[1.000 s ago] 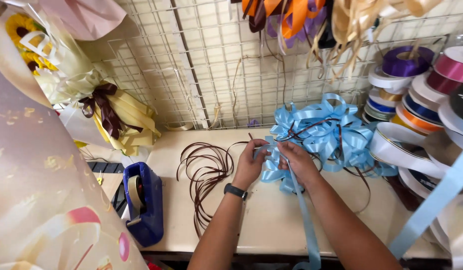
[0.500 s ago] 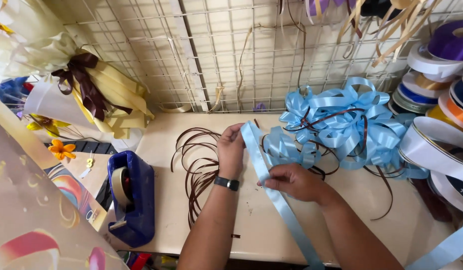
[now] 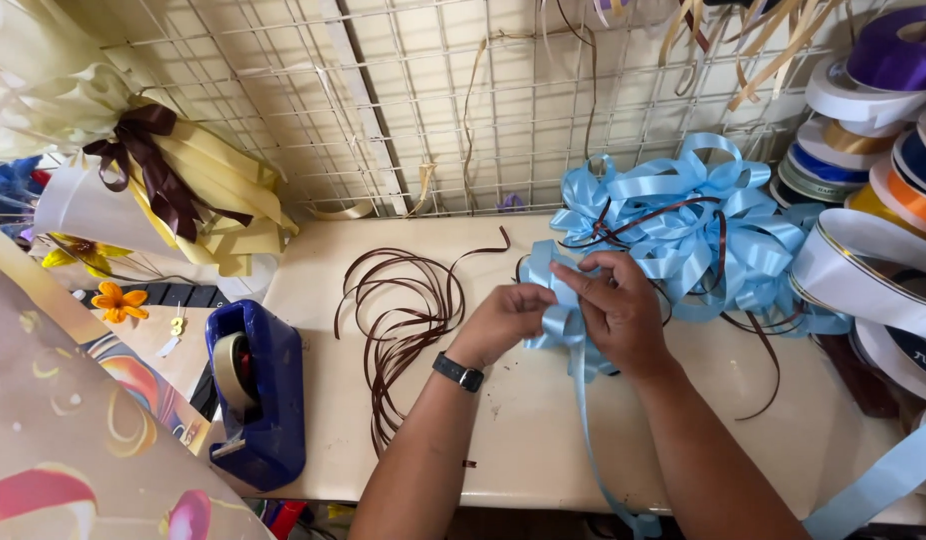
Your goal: The person ties a light blue ribbon into a bow using a thin brown wire to secure the center. They then use scissors to trim the ribbon ends and adjust the bow's shape. The finished bow is placed on a pile of similar bows on the table.
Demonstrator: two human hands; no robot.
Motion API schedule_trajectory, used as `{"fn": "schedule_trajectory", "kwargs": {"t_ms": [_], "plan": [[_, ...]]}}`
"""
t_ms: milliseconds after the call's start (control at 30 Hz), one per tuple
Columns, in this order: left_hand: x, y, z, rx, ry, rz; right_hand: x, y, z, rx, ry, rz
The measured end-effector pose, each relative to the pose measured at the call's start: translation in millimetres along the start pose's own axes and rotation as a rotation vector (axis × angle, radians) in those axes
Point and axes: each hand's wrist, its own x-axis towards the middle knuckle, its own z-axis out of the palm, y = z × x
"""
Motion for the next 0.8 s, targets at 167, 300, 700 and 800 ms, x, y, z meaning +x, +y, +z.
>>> {"fn": "schedule_trajectory", "kwargs": {"t_ms": [167,300,700,800], "plan": [[3.9,28.0,-1.3,0.145,0.345,0.18,13.1,-14.5,-10.5,0.293,0.092,0.183],[-5.2,41.3,16.2,0.23,0.328,0.205,5.1,-8.5,2.5,0.528,-0.07,0.523],[-19.2,59.4,30.5,0.189,0.221,0.23,7.8,-8.8,0.9,0.516,-0.074,0.477],[-18.6,53.8,20.3,0.242,0.22,0.182,11.7,-12.7,-5.0,0.519,-0.09,0.481]]}}
